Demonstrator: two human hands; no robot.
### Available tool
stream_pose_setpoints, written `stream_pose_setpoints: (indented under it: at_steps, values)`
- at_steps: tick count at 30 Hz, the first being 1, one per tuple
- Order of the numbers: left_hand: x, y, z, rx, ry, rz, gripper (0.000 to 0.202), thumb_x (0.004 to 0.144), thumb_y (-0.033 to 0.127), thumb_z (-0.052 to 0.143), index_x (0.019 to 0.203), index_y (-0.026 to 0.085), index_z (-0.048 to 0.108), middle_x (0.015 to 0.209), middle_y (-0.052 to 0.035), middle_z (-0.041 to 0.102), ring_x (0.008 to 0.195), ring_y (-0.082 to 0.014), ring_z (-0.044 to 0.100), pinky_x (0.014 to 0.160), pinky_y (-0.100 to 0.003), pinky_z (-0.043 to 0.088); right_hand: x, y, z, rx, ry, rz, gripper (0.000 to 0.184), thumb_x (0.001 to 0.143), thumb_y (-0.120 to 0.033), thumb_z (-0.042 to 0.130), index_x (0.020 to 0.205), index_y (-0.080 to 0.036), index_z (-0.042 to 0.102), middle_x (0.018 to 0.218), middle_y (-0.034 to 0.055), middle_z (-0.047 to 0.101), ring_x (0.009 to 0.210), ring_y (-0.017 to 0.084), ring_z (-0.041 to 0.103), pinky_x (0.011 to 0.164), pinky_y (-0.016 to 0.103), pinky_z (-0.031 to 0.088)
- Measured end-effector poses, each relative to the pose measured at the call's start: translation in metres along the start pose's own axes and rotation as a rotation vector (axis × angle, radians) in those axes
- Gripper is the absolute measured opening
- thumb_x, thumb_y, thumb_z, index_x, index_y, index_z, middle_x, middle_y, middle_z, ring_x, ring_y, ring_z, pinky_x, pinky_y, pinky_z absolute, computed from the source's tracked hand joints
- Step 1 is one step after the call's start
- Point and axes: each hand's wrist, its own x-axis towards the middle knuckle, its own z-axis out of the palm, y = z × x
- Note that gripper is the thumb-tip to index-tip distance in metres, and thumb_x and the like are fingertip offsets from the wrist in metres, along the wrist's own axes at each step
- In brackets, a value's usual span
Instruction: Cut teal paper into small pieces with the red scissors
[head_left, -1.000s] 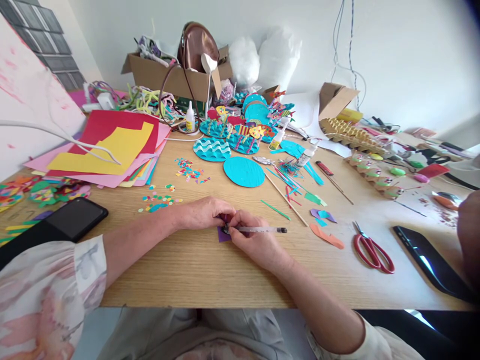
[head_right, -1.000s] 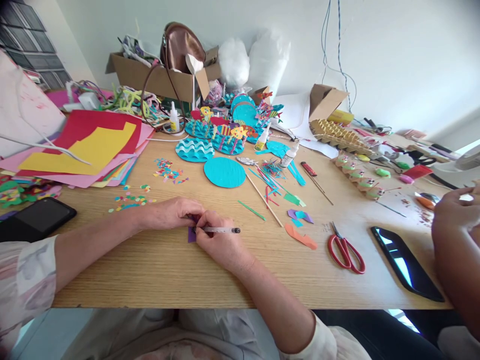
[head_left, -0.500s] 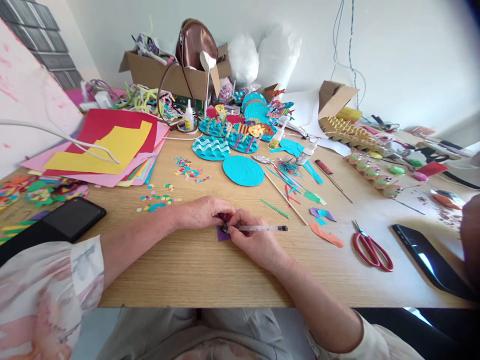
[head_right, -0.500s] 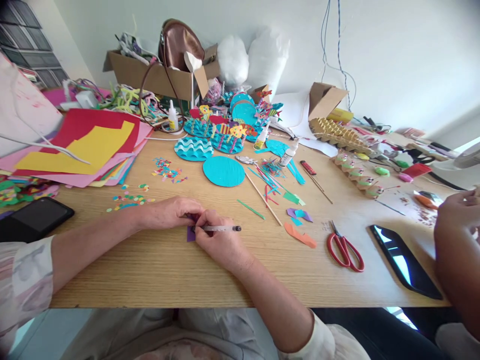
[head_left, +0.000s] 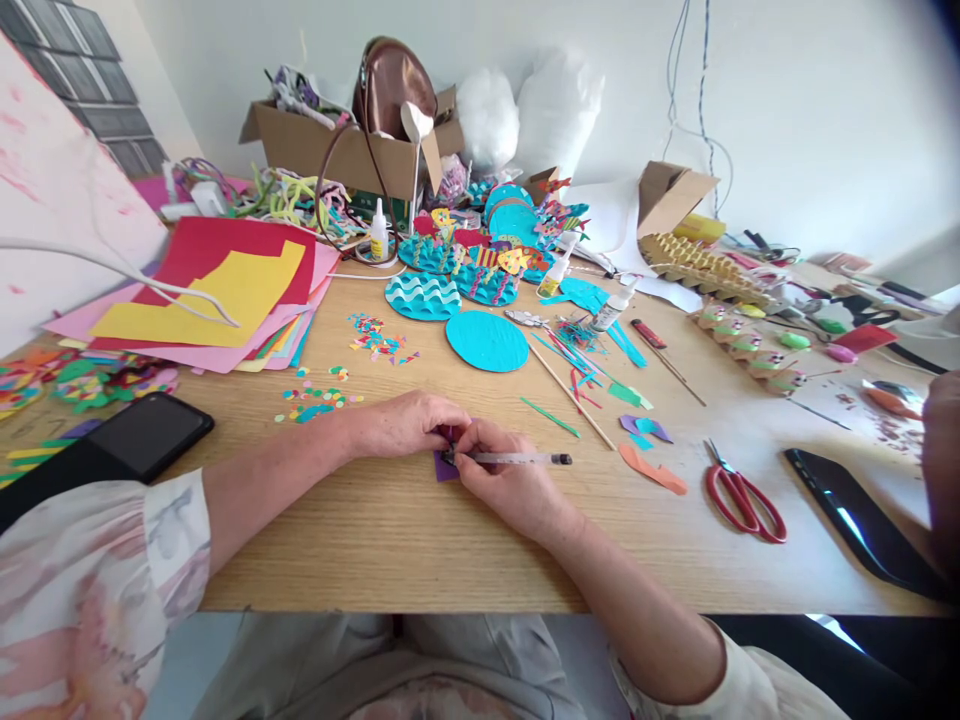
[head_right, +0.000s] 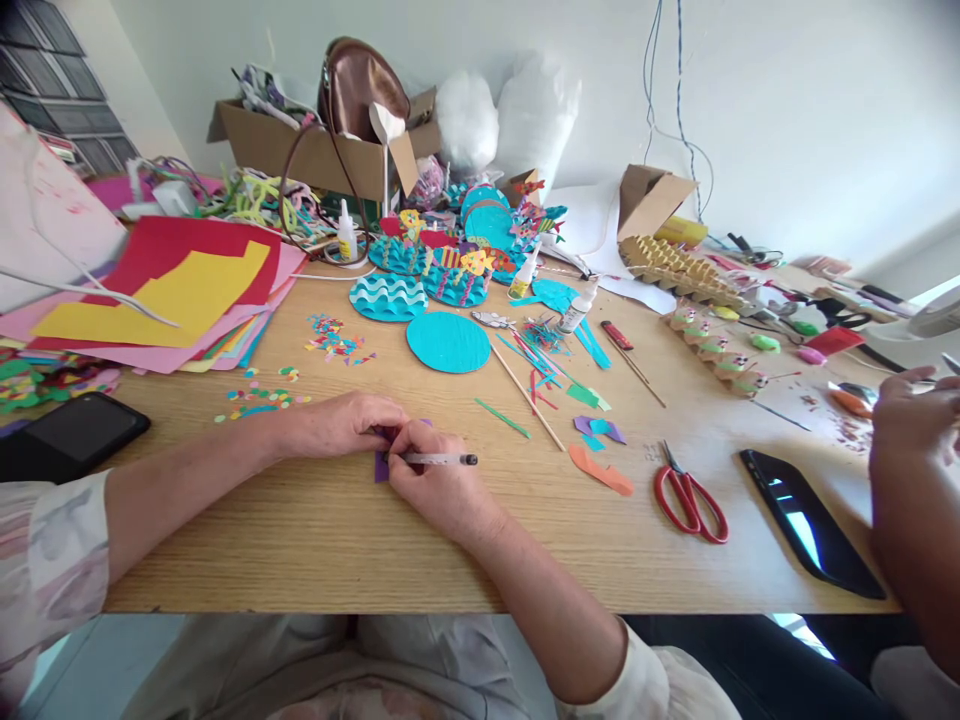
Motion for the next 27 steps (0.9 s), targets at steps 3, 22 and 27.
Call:
stream_pose_setpoints:
  at_steps: [3,22,27]
  values:
    - [0.0002,0.0,0.0,0.006,0.003,0.005,0.014,0.074,0.002,0.053,0.071,0.015,0.056,0.072,0.0008,0.056,0.071,-0.0122,0.053,0.065,-0.021,0.039,-0.0002,-0.0005,0.0001,0.01,-0.003,-0.006,0.009,0.069,-0.011,0.048,0.064,-0.018,0.052,0.058,-0.0029,0.052,0.047,0.008,0.041,0.047,0.019,0.031]
    - [0.0003,0.0013,-0.0002,0.028,-0.014,-0.027,0.015,0.075,0.001,0.054,0.08,0.014,0.06,0.079,-0.0016,0.061,0.077,-0.0137,0.056,0.071,-0.022,0.041,-0.003,0.0006,0.0035,0.025,0.047,0.0,0.008,0.068,-0.011,0.049,0.064,-0.017,0.052,0.055,-0.0029,0.052,0.045,0.007,0.04,0.044,0.017,0.03]
    - [-0.0001,0.0005,-0.0001,0.025,-0.006,-0.006,0.014,0.075,0.002,0.052,0.076,0.014,0.058,0.076,-0.0006,0.059,0.076,-0.0134,0.055,0.07,-0.022,0.04,-0.0019,0.0008,0.0036,0.008,0.04,0.002,0.009,0.068,-0.01,0.049,0.065,-0.017,0.052,0.055,-0.0035,0.052,0.044,0.007,0.04,0.044,0.017,0.03]
